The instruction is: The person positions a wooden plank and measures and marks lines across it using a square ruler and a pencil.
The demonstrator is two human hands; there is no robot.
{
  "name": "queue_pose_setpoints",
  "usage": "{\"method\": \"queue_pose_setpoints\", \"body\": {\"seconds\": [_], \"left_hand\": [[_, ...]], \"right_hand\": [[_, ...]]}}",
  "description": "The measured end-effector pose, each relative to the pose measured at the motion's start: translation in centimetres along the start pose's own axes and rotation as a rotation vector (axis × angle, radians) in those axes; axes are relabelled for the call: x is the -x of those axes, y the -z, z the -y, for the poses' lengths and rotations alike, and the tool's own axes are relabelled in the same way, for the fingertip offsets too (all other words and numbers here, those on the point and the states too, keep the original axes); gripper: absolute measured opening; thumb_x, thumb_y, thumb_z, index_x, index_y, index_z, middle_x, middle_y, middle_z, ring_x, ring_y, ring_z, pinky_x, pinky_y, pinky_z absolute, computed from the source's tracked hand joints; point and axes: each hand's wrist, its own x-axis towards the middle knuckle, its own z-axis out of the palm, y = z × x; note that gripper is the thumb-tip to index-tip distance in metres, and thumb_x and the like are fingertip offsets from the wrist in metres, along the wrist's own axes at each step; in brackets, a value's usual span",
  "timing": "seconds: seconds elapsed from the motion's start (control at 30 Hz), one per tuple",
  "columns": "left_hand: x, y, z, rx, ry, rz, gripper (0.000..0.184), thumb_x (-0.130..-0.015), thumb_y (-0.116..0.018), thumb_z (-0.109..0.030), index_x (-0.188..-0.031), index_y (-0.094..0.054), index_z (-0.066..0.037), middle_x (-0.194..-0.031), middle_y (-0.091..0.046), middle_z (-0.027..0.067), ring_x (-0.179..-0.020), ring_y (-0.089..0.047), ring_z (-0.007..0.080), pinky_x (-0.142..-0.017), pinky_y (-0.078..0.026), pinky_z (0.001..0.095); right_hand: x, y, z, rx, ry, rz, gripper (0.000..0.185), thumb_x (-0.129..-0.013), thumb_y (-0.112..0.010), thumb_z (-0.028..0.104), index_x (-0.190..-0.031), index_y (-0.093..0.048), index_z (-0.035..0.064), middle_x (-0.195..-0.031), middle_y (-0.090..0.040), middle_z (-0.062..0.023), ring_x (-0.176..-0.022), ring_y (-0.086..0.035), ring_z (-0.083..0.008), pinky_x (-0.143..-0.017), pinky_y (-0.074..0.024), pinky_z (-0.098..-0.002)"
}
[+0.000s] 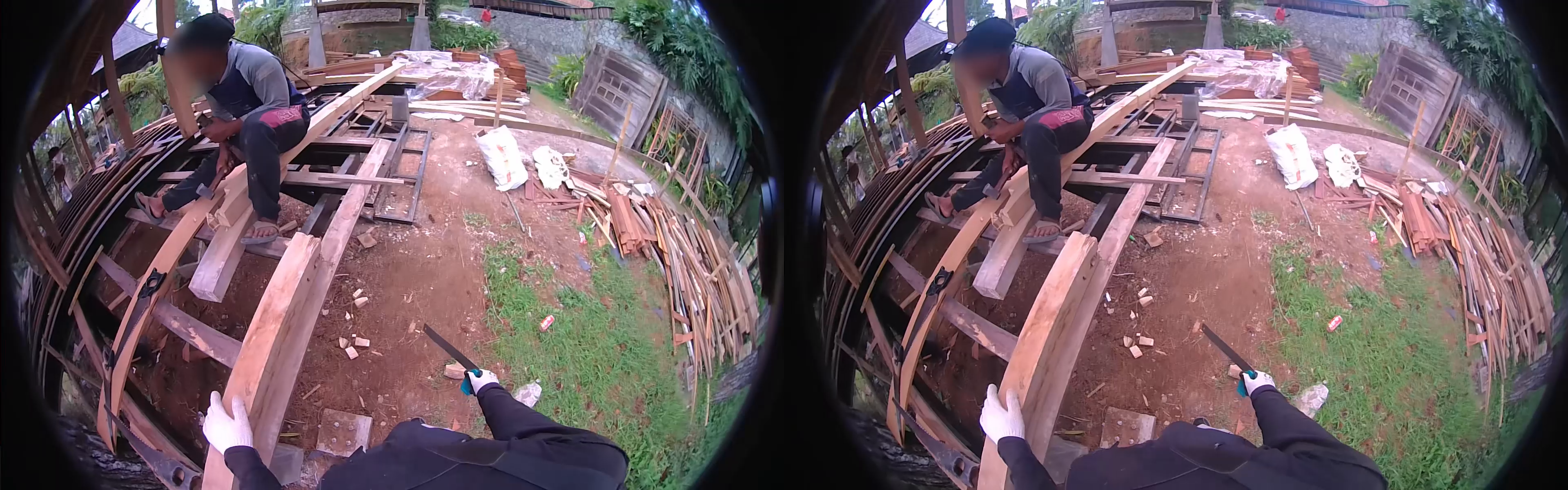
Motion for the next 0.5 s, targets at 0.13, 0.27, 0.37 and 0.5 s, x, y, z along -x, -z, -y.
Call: {"method": "queue_pose_setpoints", "body": {"seconds": [0.13,0.27,0.37,0.5], "left_hand": [[0.1,-0.3,0.1,0.044,-0.008,-0.055,0.053,-0.095,-0.063,-0.038,-0.129,-0.065,0.002,-0.121,-0.069,0.0243,-0.109,-0.066,0.0401,-0.097,-0.050,0.0477],[0.3,-0.2,-0.2,0.024,-0.009,-0.059,0.052,-0.094,-0.064,-0.038,-0.128,-0.066,0.001,-0.120,-0.070,0.0231,-0.109,-0.067,0.0399,-0.097,-0.051,0.0480],[0.1,-0.8,0.1,0.008,0.020,-0.054,0.053,-0.094,-0.064,-0.040,-0.129,-0.065,-0.001,-0.117,-0.070,0.0220,-0.105,-0.066,0.0393,-0.096,-0.049,0.0481],[0.2,-0.8,-0.3,-0.018,0.027,-0.079,0.052,-0.093,-0.064,-0.040,-0.128,-0.066,-0.001,-0.117,-0.070,0.0214,-0.106,-0.066,0.0392,-0.097,-0.049,0.0479]], "right_hand": [[-3.4,0.7,-3.0,0.121,-0.071,0.006,0.045,-0.091,-0.056,0.052,-0.085,-0.079,0.0134,-0.081,-0.076,-0.0118,-0.088,-0.074,-0.0325,-0.083,-0.0556,-0.0447],[-5.4,-2.5,-10.2,-0.018,-0.404,0.116,0.049,-0.093,-0.060,0.053,-0.103,-0.078,0.0094,-0.093,-0.076,-0.0154,-0.095,-0.074,-0.0335,-0.086,-0.0566,-0.0452],[-7.6,-9.6,-20.7,0.306,-0.315,0.211,0.045,-0.094,-0.061,0.052,-0.107,-0.077,0.0115,-0.097,-0.076,-0.0156,-0.096,-0.074,-0.0323,-0.083,-0.0576,-0.0468],[-2.5,-7.2,-18.3,0.873,0.343,0.511,0.042,-0.097,-0.056,0.049,-0.111,-0.075,0.0138,-0.106,-0.075,-0.0171,-0.099,-0.073,-0.0330,-0.083,-0.0573,-0.0480]]}}
